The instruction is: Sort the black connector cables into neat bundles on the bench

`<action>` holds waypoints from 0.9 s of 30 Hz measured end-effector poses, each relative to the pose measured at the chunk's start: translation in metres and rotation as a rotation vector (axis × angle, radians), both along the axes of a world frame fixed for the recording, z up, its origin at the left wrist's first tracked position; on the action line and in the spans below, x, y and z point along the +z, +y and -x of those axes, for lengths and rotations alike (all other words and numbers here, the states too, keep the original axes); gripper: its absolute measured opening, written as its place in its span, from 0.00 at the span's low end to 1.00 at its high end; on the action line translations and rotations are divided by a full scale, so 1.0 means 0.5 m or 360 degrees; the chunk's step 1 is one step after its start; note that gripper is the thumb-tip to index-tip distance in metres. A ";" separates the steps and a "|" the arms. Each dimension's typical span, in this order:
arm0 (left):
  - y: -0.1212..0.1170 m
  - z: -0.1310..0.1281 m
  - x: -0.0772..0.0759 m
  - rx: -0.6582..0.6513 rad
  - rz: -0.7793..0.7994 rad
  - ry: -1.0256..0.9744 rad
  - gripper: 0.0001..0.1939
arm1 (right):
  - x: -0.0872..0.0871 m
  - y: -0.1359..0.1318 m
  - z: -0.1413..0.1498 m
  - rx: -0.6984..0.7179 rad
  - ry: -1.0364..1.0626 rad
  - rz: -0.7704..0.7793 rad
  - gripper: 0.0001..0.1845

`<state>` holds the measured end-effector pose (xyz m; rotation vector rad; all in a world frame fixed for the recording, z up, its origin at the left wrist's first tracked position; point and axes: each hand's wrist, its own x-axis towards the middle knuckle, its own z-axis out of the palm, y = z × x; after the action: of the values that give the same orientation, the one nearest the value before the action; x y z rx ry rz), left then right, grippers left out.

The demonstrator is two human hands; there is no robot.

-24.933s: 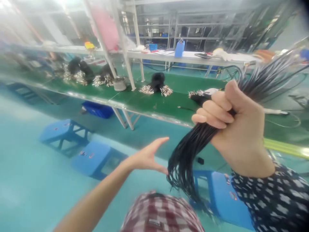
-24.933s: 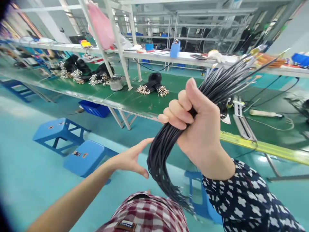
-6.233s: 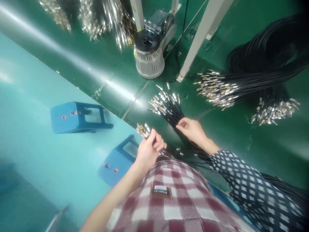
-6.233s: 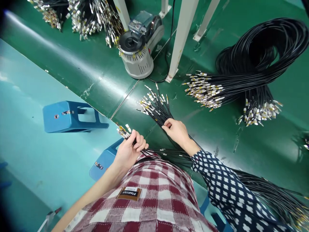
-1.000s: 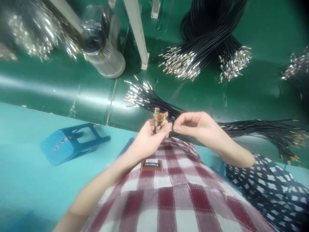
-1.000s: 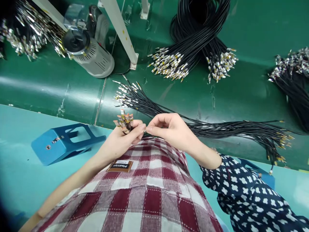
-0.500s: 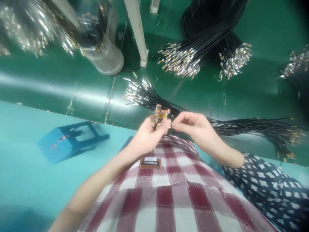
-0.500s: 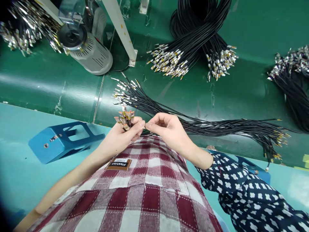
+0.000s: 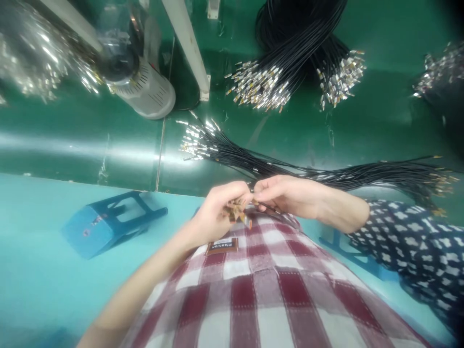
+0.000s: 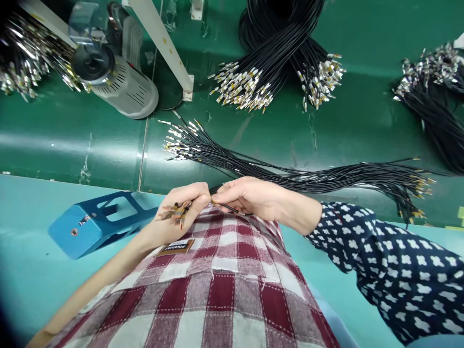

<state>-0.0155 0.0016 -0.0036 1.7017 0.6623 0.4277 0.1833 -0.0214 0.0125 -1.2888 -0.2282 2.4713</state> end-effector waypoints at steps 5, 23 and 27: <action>0.004 0.005 0.013 -0.0401 -0.0214 -0.0068 0.07 | -0.032 -0.003 -0.012 0.0333 0.0381 0.0053 0.09; -0.031 0.021 -0.014 -0.0118 -0.0011 -0.0012 0.05 | -0.038 0.000 -0.040 0.0302 -0.0118 -0.0631 0.06; -0.042 0.019 -0.005 0.0112 0.0174 0.0064 0.06 | -0.011 -0.025 -0.092 0.0304 -0.0733 -0.1379 0.13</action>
<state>-0.0251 -0.0193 -0.0060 1.5908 0.7635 0.4007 0.2291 -0.0337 0.0068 -1.3997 -1.3991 1.7666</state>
